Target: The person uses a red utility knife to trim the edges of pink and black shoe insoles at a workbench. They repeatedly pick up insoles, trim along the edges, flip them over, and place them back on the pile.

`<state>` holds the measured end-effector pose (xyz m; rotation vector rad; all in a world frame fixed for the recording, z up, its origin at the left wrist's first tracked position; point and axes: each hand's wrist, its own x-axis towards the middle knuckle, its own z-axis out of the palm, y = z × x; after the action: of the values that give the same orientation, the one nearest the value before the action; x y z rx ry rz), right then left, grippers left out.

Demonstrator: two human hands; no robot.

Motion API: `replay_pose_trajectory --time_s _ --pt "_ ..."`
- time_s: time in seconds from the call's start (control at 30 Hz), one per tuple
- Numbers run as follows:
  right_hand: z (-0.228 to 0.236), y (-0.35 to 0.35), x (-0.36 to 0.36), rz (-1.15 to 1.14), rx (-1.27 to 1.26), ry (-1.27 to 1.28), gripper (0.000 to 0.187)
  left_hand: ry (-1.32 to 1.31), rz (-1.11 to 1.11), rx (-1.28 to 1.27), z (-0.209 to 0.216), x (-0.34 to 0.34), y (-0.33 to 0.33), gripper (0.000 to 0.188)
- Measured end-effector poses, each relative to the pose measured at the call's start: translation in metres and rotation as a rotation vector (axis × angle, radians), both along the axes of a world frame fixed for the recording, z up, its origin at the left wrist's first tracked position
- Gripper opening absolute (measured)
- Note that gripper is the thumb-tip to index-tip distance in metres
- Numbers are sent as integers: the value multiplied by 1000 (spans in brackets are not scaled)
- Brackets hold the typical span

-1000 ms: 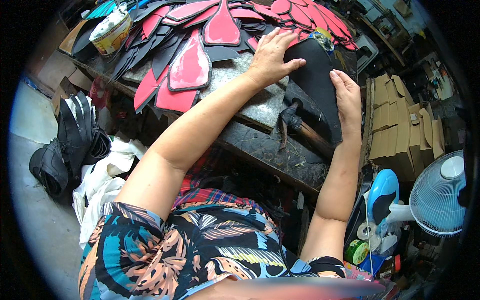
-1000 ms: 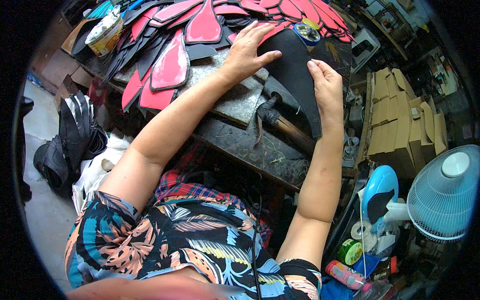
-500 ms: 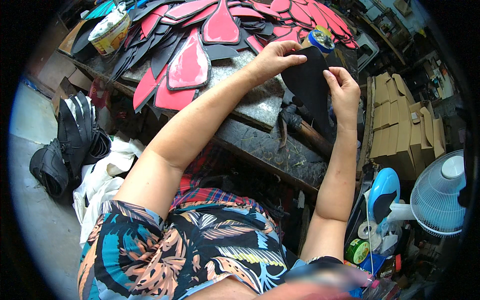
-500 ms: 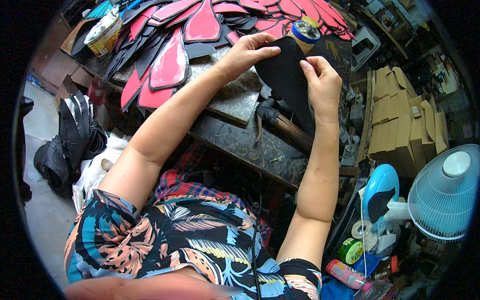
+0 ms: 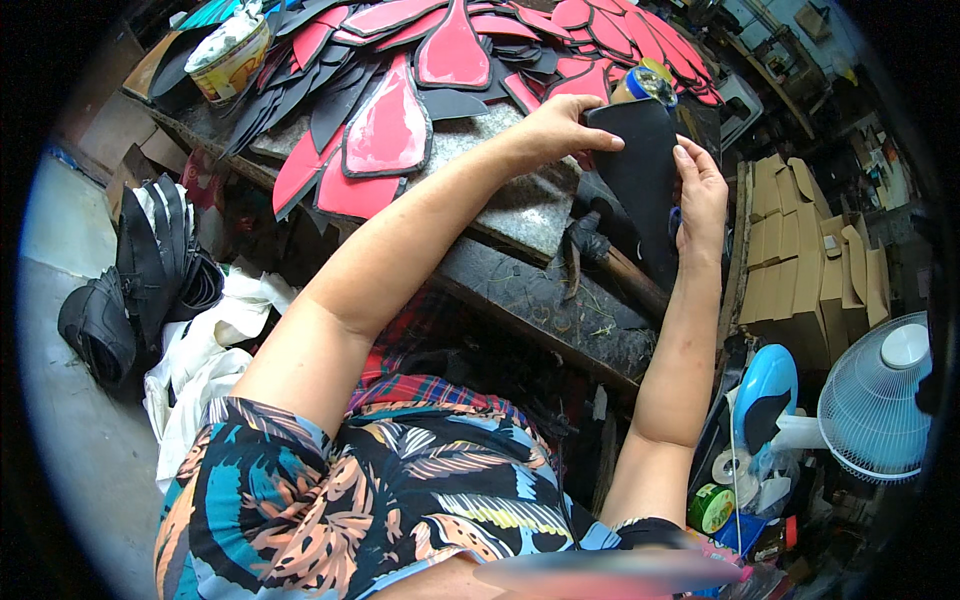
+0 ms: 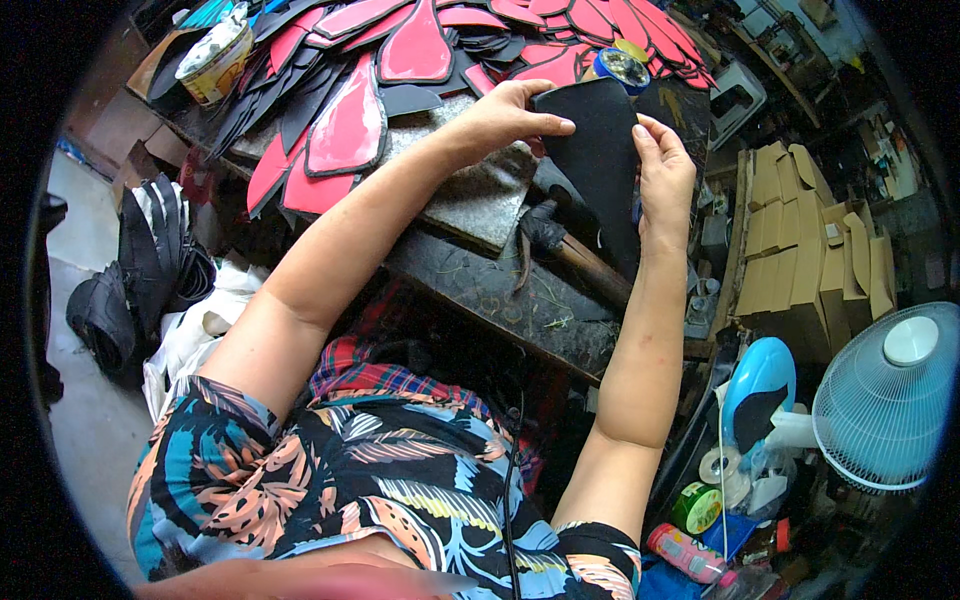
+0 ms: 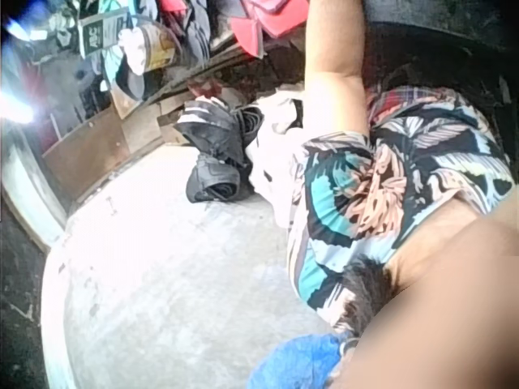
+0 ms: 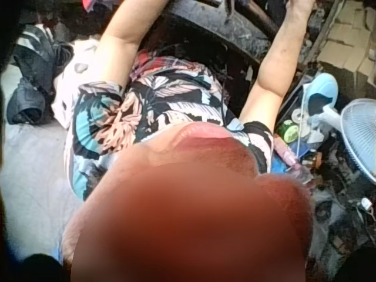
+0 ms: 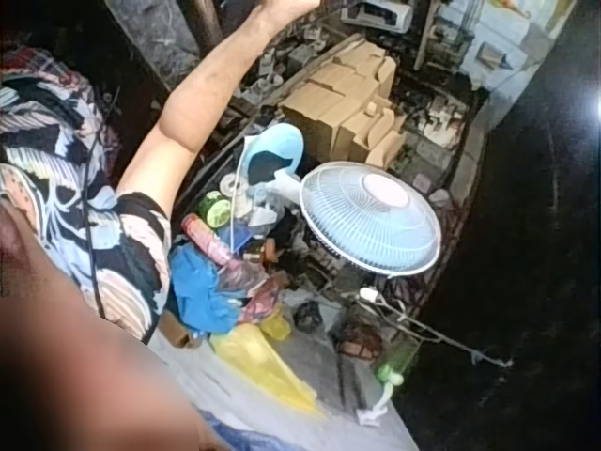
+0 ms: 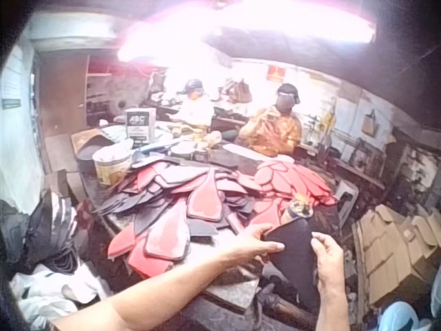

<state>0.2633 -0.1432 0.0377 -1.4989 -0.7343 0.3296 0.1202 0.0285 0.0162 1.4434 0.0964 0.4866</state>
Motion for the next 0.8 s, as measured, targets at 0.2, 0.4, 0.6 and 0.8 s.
replay_pose_trajectory --time_s 0.2,0.4,0.6,0.8 --pt "1 -3 -2 188 -29 144 22 -22 -53 -56 0 1 3 55" --pt "7 -10 2 146 -20 110 17 -39 -20 -211 0 0 6 26" --pt "6 -11 7 177 0 94 17 -128 -8 -162 -1 1 5 26" --pt "4 -12 8 168 16 138 19 -139 -153 -242 4 -5 10 30"
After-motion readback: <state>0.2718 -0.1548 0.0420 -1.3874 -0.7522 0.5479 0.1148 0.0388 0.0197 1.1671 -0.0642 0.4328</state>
